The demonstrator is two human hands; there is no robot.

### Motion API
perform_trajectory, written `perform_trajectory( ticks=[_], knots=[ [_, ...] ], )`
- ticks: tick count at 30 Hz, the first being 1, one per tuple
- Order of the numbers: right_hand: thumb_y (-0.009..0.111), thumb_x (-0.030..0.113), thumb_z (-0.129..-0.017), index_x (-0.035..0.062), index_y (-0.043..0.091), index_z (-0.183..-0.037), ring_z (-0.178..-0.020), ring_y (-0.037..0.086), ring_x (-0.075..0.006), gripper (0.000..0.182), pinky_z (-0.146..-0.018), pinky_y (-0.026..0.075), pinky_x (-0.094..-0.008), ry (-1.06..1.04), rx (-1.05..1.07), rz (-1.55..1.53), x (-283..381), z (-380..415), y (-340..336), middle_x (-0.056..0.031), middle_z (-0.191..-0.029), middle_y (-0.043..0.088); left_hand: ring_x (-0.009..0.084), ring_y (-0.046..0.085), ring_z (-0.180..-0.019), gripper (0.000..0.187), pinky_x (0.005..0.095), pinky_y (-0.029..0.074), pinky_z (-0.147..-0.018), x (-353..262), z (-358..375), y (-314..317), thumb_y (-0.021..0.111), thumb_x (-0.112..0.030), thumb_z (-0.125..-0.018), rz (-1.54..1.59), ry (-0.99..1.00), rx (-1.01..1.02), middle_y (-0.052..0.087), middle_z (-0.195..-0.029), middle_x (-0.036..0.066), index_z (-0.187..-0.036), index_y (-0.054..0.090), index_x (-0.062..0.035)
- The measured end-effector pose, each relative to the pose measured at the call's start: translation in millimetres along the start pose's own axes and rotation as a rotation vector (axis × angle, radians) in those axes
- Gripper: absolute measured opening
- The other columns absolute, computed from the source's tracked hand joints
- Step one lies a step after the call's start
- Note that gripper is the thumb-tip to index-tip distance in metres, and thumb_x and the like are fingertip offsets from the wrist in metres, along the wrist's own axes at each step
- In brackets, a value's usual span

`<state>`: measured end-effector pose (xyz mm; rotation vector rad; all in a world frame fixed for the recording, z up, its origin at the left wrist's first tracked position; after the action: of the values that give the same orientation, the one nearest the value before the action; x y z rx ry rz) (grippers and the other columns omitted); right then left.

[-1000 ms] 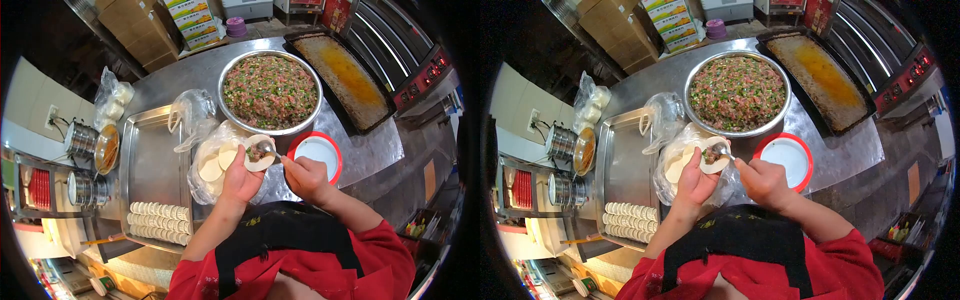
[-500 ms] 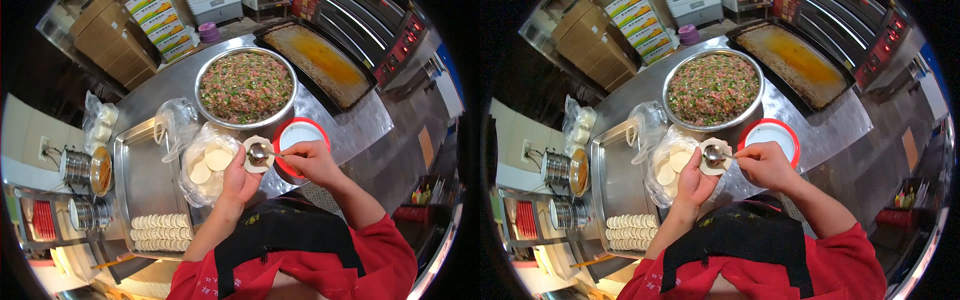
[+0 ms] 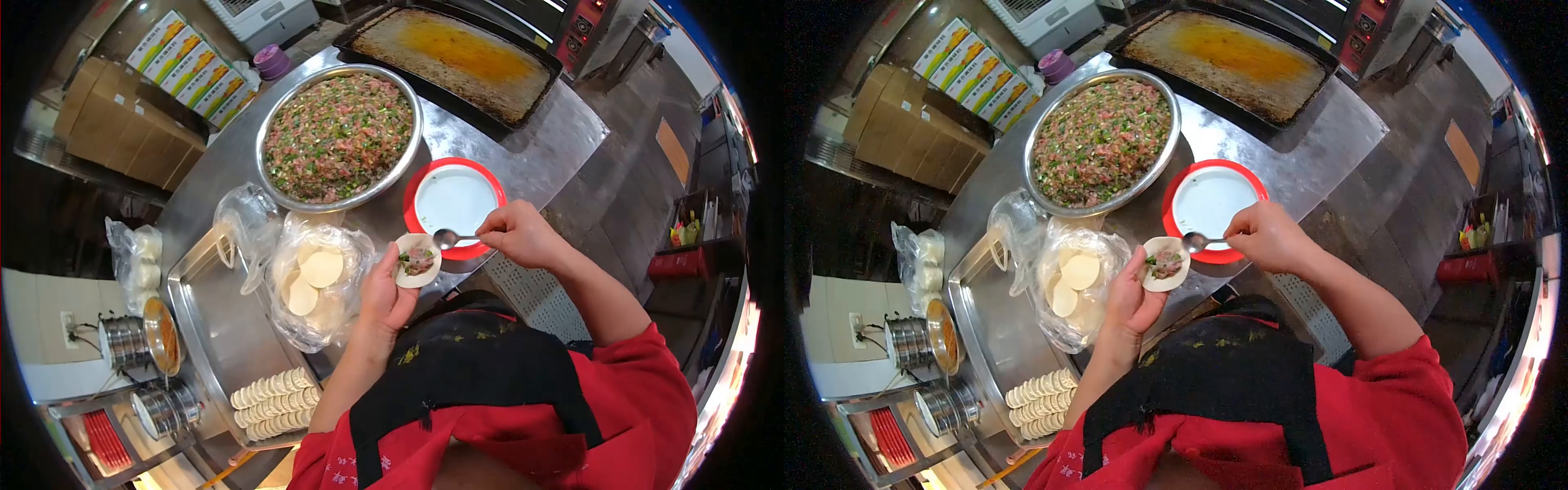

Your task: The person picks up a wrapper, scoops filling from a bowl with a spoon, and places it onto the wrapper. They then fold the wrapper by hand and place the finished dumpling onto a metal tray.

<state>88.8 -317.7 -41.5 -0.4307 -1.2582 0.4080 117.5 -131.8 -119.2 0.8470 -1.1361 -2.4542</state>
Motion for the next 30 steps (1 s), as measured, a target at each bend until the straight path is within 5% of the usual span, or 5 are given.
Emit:
perform_trajectory(
  ticks=[2, 5, 11, 20, 30],
  knots=[
    [0.058, 0.011, -0.074, 0.0014, 0.068, -0.084, -0.067, 0.064, -0.0312, 0.017, -0.059, 0.049, -0.0388, -0.011, -0.167, 0.254, -12.2, 0.9, -16.6, -0.0162, -0.069, 0.065, 0.0303, 0.052, -0.114, 0.04, 0.0442, 0.04, -0.101, -0.3, -3.1, -6.2, 0.037, -0.029, -0.099, 0.038, 0.022, -0.084, 0.054, -0.123, 0.017, -0.122, 0.048, 0.0027],
    [0.057, 0.009, -0.075, 0.0016, 0.065, -0.083, -0.062, 0.063, -0.0313, 0.014, -0.055, 0.047, -0.0397, -0.032, -0.316, 0.524, -44.7, -3.3, -13.7, -0.0191, -0.069, 0.062, 0.0306, 0.05, -0.117, 0.042, 0.0438, 0.039, -0.103, -3.0, -4.3, 3.5, 0.037, -0.03, -0.099, 0.091, -0.008, -0.054, 0.052, -0.126, 0.017, -0.124, 0.046, 0.0031],
    [0.056, 0.011, -0.073, 0.0049, 0.058, -0.075, -0.069, 0.063, -0.0341, 0.007, -0.058, 0.048, -0.0447, -0.137, -0.139, 0.807, -65.7, -1.1, 20.8, -0.0171, -0.073, 0.06, 0.0327, 0.042, -0.126, 0.048, 0.0441, 0.033, -0.108, -0.9, -12.5, 16.6, 0.03, -0.032, -0.101, 0.206, -0.036, 0.081, 0.044, -0.133, 0.022, -0.131, 0.037, 0.0055],
    [0.057, 0.007, -0.08, 0.0007, 0.066, -0.093, -0.062, 0.064, -0.0249, 0.017, -0.057, 0.048, -0.0339, -0.198, -0.331, -0.062, 9.3, 35.6, -21.2, -0.019, -0.072, 0.063, 0.0309, 0.046, -0.123, 0.046, 0.0439, 0.036, -0.106, 2.9, -16.3, 21.2, 0.031, -0.031, -0.101, 0.159, 0.063, -0.033, 0.048, -0.131, 0.019, -0.129, 0.041, 0.0039],
    [0.059, 0.007, -0.078, 0.0021, 0.068, -0.091, -0.063, 0.065, -0.0257, 0.017, -0.058, 0.049, -0.0335, -0.304, -0.212, -0.022, 47.1, 21.0, -11.1, -0.0175, -0.074, 0.064, 0.028, 0.052, -0.115, 0.046, 0.0423, 0.04, -0.102, 5.2, -6.3, 27.4, 0.033, -0.036, -0.1, 0.059, 0.038, 0.105, 0.053, -0.125, 0.015, -0.124, 0.048, 0.0005]
  ],
)
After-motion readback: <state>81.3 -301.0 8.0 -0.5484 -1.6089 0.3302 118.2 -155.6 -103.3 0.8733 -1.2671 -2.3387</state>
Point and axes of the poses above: each hand's wrist, its own z-axis away from the middle knuckle, its own y-axis out of the palm, x = y × z, the point moved 8 cm from there along -z, towards the middle knuckle
